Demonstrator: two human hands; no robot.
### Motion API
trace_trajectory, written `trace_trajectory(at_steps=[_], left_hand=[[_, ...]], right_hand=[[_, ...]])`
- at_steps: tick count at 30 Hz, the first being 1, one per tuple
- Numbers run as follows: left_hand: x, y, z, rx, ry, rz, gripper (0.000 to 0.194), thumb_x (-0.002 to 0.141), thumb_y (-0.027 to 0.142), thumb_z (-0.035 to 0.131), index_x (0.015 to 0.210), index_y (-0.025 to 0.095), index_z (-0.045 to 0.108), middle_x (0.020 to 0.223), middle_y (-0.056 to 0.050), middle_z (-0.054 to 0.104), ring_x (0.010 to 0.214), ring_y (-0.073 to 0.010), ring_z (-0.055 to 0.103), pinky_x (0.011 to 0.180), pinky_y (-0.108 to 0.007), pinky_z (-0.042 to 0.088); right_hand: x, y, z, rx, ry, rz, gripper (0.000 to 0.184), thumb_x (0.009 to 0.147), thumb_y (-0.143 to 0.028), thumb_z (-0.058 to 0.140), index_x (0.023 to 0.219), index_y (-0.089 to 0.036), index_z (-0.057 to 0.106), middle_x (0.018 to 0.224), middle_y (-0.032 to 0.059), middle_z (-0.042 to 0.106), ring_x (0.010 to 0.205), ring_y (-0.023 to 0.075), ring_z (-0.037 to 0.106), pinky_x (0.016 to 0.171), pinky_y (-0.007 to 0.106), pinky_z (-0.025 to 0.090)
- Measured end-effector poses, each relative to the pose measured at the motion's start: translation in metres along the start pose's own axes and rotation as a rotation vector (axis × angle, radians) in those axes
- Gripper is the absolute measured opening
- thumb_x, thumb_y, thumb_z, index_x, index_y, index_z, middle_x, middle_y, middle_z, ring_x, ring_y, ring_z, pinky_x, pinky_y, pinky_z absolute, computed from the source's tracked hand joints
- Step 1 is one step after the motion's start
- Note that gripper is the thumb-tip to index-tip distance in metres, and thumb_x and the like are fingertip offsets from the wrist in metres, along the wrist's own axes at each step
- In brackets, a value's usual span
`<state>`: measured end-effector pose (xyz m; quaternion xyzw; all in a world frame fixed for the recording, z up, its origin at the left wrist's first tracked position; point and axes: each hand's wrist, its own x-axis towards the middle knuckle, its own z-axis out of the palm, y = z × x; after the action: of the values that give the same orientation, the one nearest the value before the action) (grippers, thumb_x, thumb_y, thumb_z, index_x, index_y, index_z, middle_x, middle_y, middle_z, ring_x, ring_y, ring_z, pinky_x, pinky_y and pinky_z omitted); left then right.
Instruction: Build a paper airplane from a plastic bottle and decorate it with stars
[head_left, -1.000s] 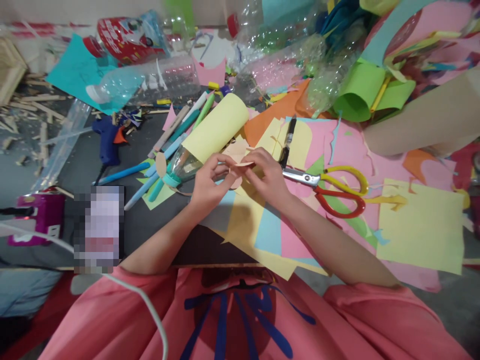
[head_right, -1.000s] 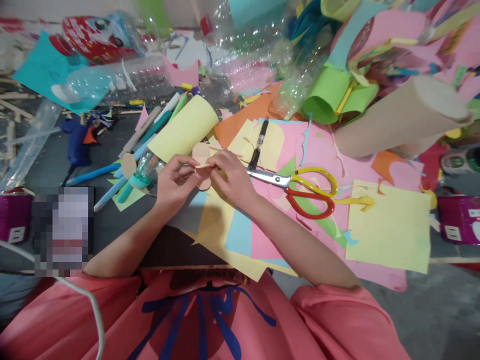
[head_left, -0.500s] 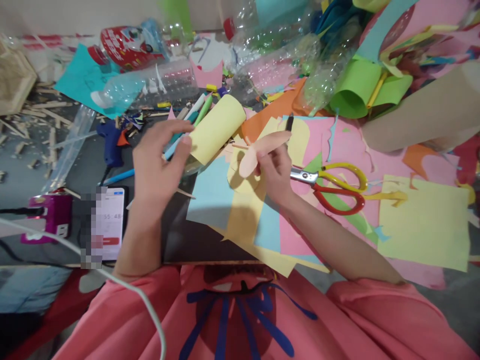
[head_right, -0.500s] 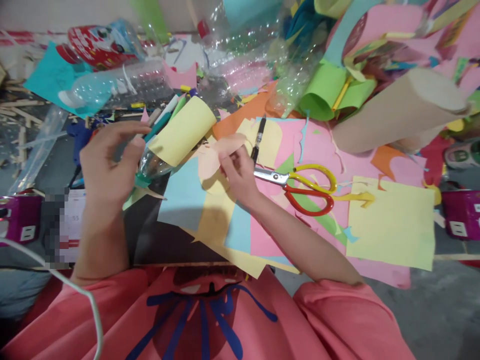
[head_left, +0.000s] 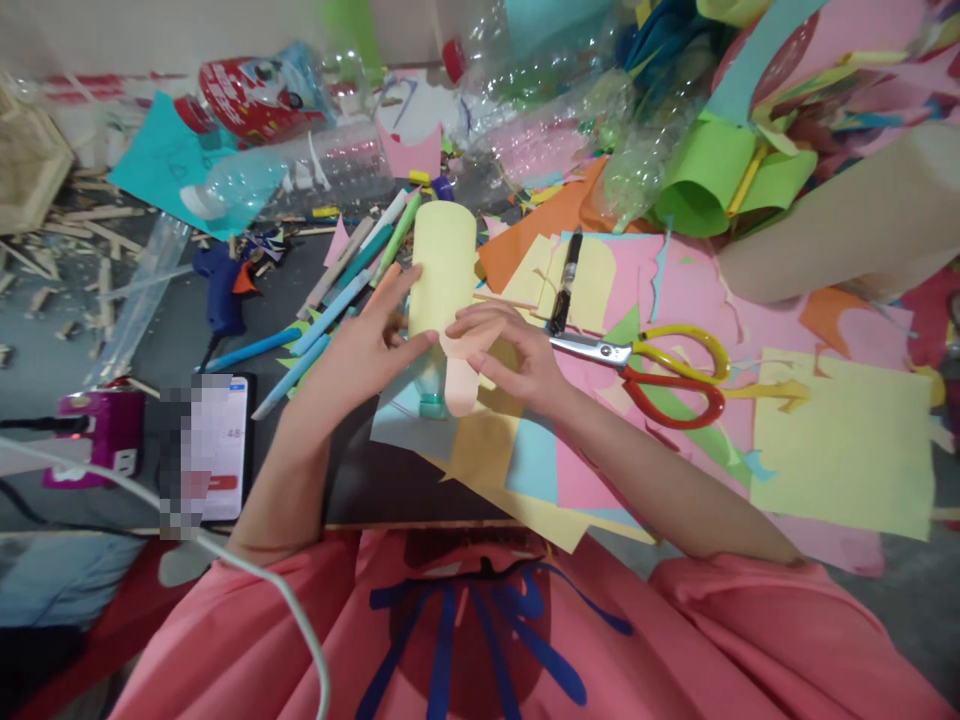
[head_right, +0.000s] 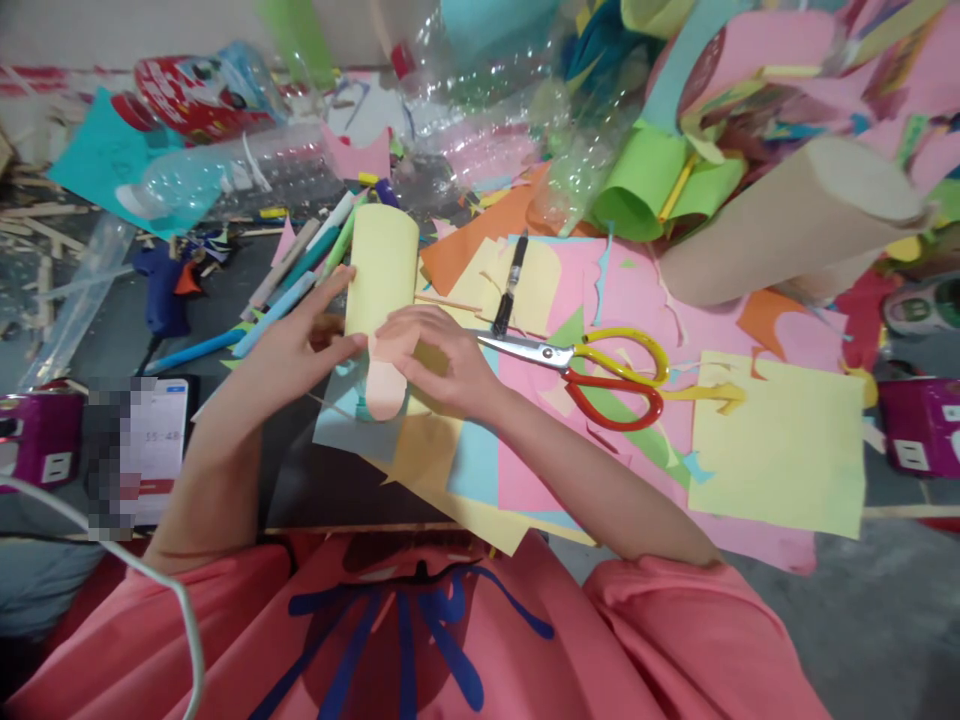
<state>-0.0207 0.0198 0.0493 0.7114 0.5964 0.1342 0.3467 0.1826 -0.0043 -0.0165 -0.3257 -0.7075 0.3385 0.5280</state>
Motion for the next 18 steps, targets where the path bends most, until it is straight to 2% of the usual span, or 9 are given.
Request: trace_trajectory(at_steps=[4, 7, 10, 13, 15, 16, 17, 18], left_hand=[[-0.009, 0.003, 0.013, -0.054, -0.044, -0.01, 0.078, 0.083, 0.055, 0.06, 0.153, 0.026, 0.043, 0.107, -0.006, 0.07, 0.077, -0.0198, 0.066, 0.071, -0.031, 0.055], [-0.016, 0.008, 0.017, -0.078, -0.067, -0.044, 0.08, 0.084, 0.052, 0.056, 0.156, 0.023, 0.038, 0.094, -0.004, 0.071, 0.072, -0.0182, 0.064, 0.072, -0.029, 0.054], [-0.018, 0.012, 0.014, -0.091, -0.084, -0.06, 0.083, 0.082, 0.049, 0.057, 0.158, 0.021, 0.035, 0.092, -0.004, 0.074, 0.075, -0.0187, 0.067, 0.077, -0.03, 0.054], [-0.013, 0.009, 0.001, -0.135, -0.084, -0.087, 0.089, 0.079, 0.047, 0.061, 0.158, 0.019, 0.033, 0.088, -0.003, 0.076, 0.079, -0.0201, 0.069, 0.079, -0.032, 0.054], [-0.006, 0.0, -0.016, -0.145, -0.044, -0.143, 0.078, 0.079, 0.046, 0.061, 0.15, 0.019, 0.045, 0.081, -0.002, 0.077, 0.073, -0.0203, 0.069, 0.078, -0.035, 0.055], [-0.002, -0.006, -0.026, -0.116, 0.047, -0.199, 0.062, 0.077, 0.045, 0.061, 0.134, 0.02, 0.06, 0.073, -0.001, 0.075, 0.067, -0.0216, 0.067, 0.074, -0.038, 0.055], [0.001, -0.013, -0.037, -0.024, 0.149, -0.235, 0.046, 0.078, 0.044, 0.059, 0.117, 0.02, 0.068, 0.074, -0.002, 0.074, 0.071, -0.0239, 0.068, 0.078, -0.042, 0.055], [0.004, -0.021, -0.049, 0.157, 0.306, -0.262, 0.034, 0.08, 0.044, 0.058, 0.104, 0.022, 0.07, 0.081, -0.003, 0.075, 0.082, -0.0275, 0.07, 0.086, -0.048, 0.054]], right_hand=[[-0.003, -0.006, 0.0, 0.054, 0.033, 0.03, 0.02, 0.098, -0.04, 0.055, 0.101, -0.025, 0.069, 0.101, 0.0079, 0.075, 0.099, 0.0231, 0.069, 0.089, 0.044, 0.057], [-0.004, -0.008, 0.001, 0.037, 0.032, 0.013, 0.018, 0.098, -0.037, 0.055, 0.103, -0.025, 0.069, 0.104, 0.0096, 0.075, 0.103, 0.0235, 0.069, 0.091, 0.044, 0.056], [-0.004, -0.007, 0.001, -0.014, 0.014, 0.004, 0.017, 0.098, -0.035, 0.055, 0.104, -0.025, 0.068, 0.107, 0.01, 0.075, 0.105, 0.0235, 0.07, 0.093, 0.045, 0.056], [-0.003, -0.007, 0.0, -0.071, -0.031, 0.018, 0.017, 0.097, -0.035, 0.054, 0.104, -0.027, 0.067, 0.11, 0.0084, 0.076, 0.106, 0.0236, 0.07, 0.098, 0.048, 0.054], [-0.003, -0.006, 0.0, -0.076, -0.06, 0.033, 0.015, 0.097, -0.035, 0.054, 0.103, -0.028, 0.066, 0.111, 0.0071, 0.077, 0.108, 0.0242, 0.07, 0.103, 0.051, 0.051], [-0.002, -0.006, -0.001, -0.07, -0.067, 0.041, 0.015, 0.097, -0.035, 0.055, 0.103, -0.029, 0.066, 0.11, 0.0066, 0.077, 0.108, 0.0245, 0.07, 0.105, 0.052, 0.05], [-0.002, -0.006, -0.001, -0.063, -0.07, 0.046, 0.014, 0.096, -0.035, 0.055, 0.103, -0.029, 0.066, 0.109, 0.0062, 0.077, 0.108, 0.0247, 0.07, 0.106, 0.052, 0.049], [-0.001, -0.005, -0.001, -0.056, -0.069, 0.05, 0.013, 0.096, -0.036, 0.055, 0.102, -0.03, 0.065, 0.108, 0.0057, 0.077, 0.107, 0.0247, 0.07, 0.107, 0.053, 0.048]])
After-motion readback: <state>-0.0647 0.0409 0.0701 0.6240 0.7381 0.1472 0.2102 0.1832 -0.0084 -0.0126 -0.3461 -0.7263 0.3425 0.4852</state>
